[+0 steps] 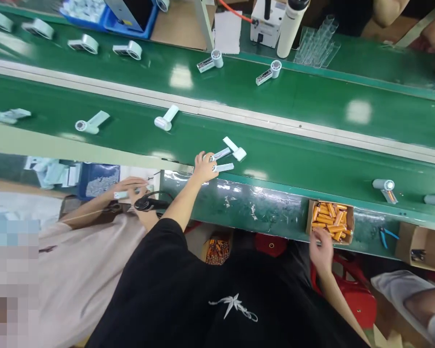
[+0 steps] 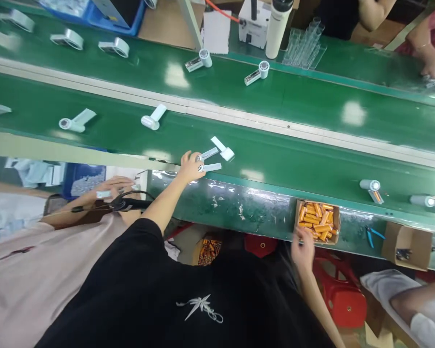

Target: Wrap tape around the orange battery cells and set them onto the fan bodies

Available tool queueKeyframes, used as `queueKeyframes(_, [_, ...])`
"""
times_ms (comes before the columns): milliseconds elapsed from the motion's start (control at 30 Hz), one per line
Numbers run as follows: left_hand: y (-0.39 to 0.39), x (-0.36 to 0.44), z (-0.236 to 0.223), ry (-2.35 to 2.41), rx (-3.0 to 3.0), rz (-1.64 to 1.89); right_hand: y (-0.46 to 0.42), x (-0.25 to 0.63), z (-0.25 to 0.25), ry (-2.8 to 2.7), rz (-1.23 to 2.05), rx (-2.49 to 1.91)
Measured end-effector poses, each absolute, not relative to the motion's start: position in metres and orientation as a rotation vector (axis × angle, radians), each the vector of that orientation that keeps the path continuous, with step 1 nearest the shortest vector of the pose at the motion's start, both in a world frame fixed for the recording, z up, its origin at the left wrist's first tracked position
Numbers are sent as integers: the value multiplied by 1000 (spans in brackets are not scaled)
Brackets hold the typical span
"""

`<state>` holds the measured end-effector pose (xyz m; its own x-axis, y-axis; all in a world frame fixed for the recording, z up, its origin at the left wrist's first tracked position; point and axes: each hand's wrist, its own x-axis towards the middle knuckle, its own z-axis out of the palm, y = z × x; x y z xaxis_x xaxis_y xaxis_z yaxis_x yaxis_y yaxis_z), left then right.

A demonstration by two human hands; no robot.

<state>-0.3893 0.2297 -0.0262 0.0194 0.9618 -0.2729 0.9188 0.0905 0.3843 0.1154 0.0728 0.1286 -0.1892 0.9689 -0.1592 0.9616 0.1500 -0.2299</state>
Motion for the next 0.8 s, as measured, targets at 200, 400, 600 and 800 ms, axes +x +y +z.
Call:
queueKeyframes(200, [274, -400, -61, 1754, 1818, 77, 266, -103, 45, -2528, 716, -1694])
queueKeyframes(400, [250, -388, -52, 1883, 1705, 202, 354, -168, 15, -2398, 1166, -1845])
queueKeyframes(600, [175, -326, -32, 2041, 1377, 140, 220, -119, 7, -2102, 1177, -2029])
queueKeyframes(800, [174, -299, -23, 1984, 1443, 80, 150, -117, -14, -1987, 1226, -1917])
